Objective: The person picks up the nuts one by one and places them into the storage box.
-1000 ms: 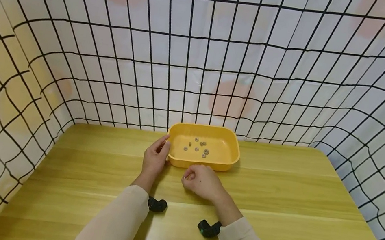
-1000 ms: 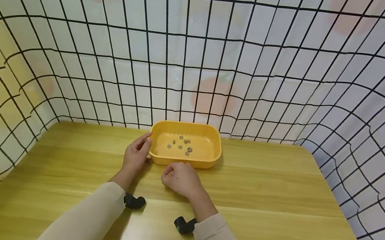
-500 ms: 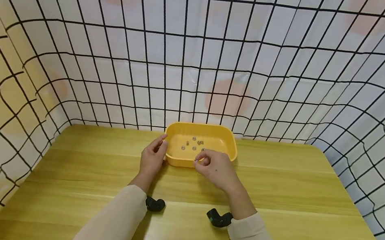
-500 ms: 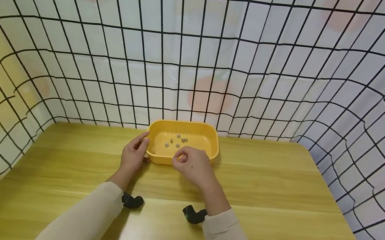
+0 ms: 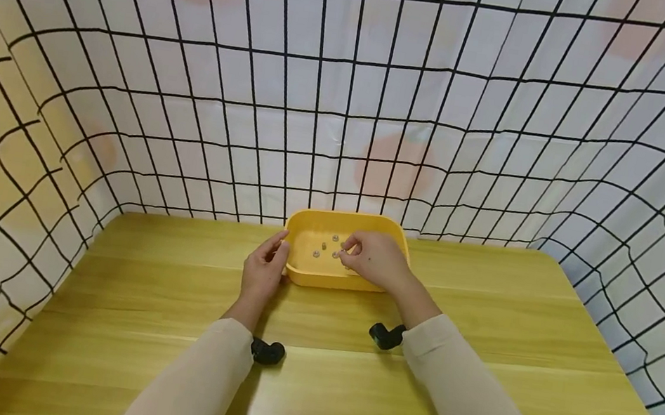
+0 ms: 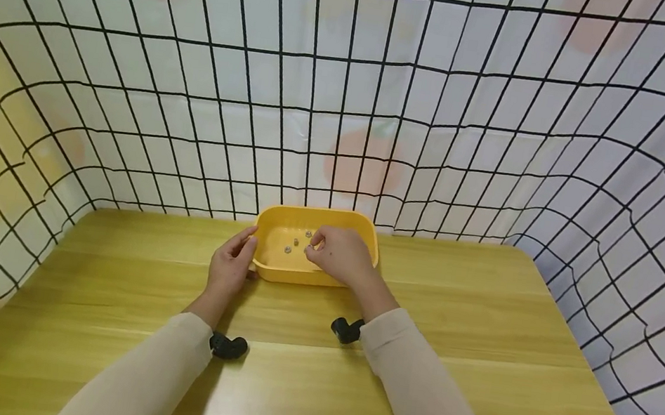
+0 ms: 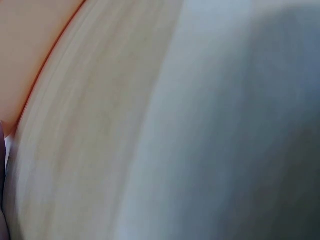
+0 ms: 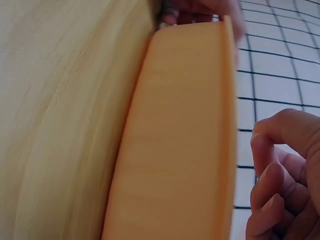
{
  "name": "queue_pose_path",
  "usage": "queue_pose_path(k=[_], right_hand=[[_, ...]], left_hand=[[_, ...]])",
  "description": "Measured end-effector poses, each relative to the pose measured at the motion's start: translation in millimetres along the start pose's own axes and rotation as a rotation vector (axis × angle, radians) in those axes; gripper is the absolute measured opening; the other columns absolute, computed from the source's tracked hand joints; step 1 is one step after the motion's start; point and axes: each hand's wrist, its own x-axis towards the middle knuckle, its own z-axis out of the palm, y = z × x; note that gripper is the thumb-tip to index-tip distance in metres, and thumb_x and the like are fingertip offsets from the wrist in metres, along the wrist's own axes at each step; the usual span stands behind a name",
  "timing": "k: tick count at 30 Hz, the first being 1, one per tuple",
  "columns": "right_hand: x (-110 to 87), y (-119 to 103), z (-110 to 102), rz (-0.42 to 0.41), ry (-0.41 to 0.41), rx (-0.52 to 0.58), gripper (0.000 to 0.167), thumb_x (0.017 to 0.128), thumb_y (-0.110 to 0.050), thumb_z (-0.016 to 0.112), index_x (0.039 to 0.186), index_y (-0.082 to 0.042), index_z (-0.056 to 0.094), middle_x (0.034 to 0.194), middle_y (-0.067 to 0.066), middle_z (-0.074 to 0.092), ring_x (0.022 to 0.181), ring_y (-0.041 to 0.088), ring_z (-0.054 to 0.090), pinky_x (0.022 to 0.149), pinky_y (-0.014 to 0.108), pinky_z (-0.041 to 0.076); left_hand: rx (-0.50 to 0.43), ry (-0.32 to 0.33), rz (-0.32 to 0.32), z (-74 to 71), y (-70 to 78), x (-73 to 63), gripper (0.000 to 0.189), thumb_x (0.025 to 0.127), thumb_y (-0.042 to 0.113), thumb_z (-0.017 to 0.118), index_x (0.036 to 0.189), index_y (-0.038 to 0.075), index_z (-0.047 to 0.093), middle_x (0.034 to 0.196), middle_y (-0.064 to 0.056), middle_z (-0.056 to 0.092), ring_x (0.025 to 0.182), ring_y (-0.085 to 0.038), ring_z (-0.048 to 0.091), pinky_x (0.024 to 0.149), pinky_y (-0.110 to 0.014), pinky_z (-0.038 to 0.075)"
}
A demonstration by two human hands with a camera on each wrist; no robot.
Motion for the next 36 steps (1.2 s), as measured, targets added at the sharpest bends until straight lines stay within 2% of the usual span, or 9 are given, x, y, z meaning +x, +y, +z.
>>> queue_pose_path(k=[6, 11, 20, 24, 27, 31, 36], right_hand=[[19.5, -6.0, 14.8, -0.023, -0.022, -0.034, 0.015, 0.093, -0.031, 0.071, 0.094, -0.016, 0.073, 0.084, -0.002, 0.069, 0.067, 0.013, 0.057, 0.065, 0.027, 0.047], [28.2, -10.2, 25.8, 0.001, -0.038, -0.026, 0.014, 0.092, -0.03, 0.074, 0.093, -0.016, 0.073, 0.084, -0.002, 0.07, 0.067, 0.014, 0.059, 0.062, 0.027, 0.048], [34.7, -13.0, 39.7, 0.018, -0.063, -0.07, 0.017, 0.092, -0.033, 0.074, 0.088, -0.016, 0.072, 0.075, -0.004, 0.068, 0.067, 0.016, 0.058, 0.062, 0.028, 0.046], [35.6, -15.9, 41.1, 0.035, -0.073, -0.099, 0.018, 0.093, -0.034, 0.072, 0.091, -0.016, 0.073, 0.078, -0.003, 0.07, 0.072, 0.017, 0.061, 0.068, 0.032, 0.05], [34.7, -15.3, 39.5, 0.054, -0.075, -0.109, 0.022, 0.094, -0.037, 0.071, 0.099, -0.016, 0.074, 0.084, -0.002, 0.072, 0.075, 0.017, 0.062, 0.071, 0.033, 0.052], [26.3, -13.6, 31.3, 0.064, -0.003, -0.039, 0.028, 0.095, -0.039, 0.068, 0.109, -0.015, 0.073, 0.092, -0.001, 0.074, 0.073, 0.014, 0.062, 0.066, 0.029, 0.051], [-1.6, -13.0, 15.0, 0.062, 0.134, 0.198, 0.028, 0.098, -0.037, 0.064, 0.112, -0.015, 0.072, 0.09, 0.006, 0.075, 0.064, 0.016, 0.06, 0.054, 0.026, 0.045]], left_hand=[[0.002, -0.015, -0.005, -2.0, -0.1, 0.2, 0.036, 0.102, 0.039, 0.061, 0.138, 0.034, 0.065, 0.132, -0.005, 0.066, 0.087, -0.017, 0.064, 0.057, -0.022, 0.057], [-0.003, -0.011, 0.014, -2.0, 1.7, 0.8, 0.036, 0.103, 0.038, 0.061, 0.138, 0.031, 0.065, 0.132, -0.007, 0.066, 0.086, -0.019, 0.065, 0.056, -0.021, 0.057], [-0.006, -0.009, 0.012, -1.5, 1.2, 0.4, 0.034, 0.102, 0.039, 0.062, 0.135, 0.034, 0.067, 0.129, -0.006, 0.068, 0.078, -0.014, 0.063, 0.056, -0.022, 0.057], [-0.014, -0.007, 0.01, -1.0, -1.5, -0.1, 0.035, 0.102, 0.038, 0.062, 0.136, 0.033, 0.067, 0.126, -0.009, 0.069, 0.076, -0.014, 0.063, 0.056, -0.022, 0.057], [-0.016, -0.003, 0.009, 0.2, -3.2, -0.3, 0.035, 0.102, 0.038, 0.063, 0.136, 0.033, 0.067, 0.124, -0.011, 0.069, 0.075, -0.014, 0.062, 0.055, -0.022, 0.057], [-0.018, 0.001, 0.011, 1.4, -3.2, 0.3, 0.034, 0.101, 0.037, 0.063, 0.135, 0.034, 0.068, 0.126, -0.009, 0.069, 0.076, -0.013, 0.063, 0.054, -0.023, 0.057], [-0.032, 0.003, 0.017, 0.3, -1.8, 0.2, 0.034, 0.102, 0.038, 0.063, 0.135, 0.034, 0.067, 0.132, -0.007, 0.065, 0.087, -0.017, 0.065, 0.055, -0.023, 0.057]])
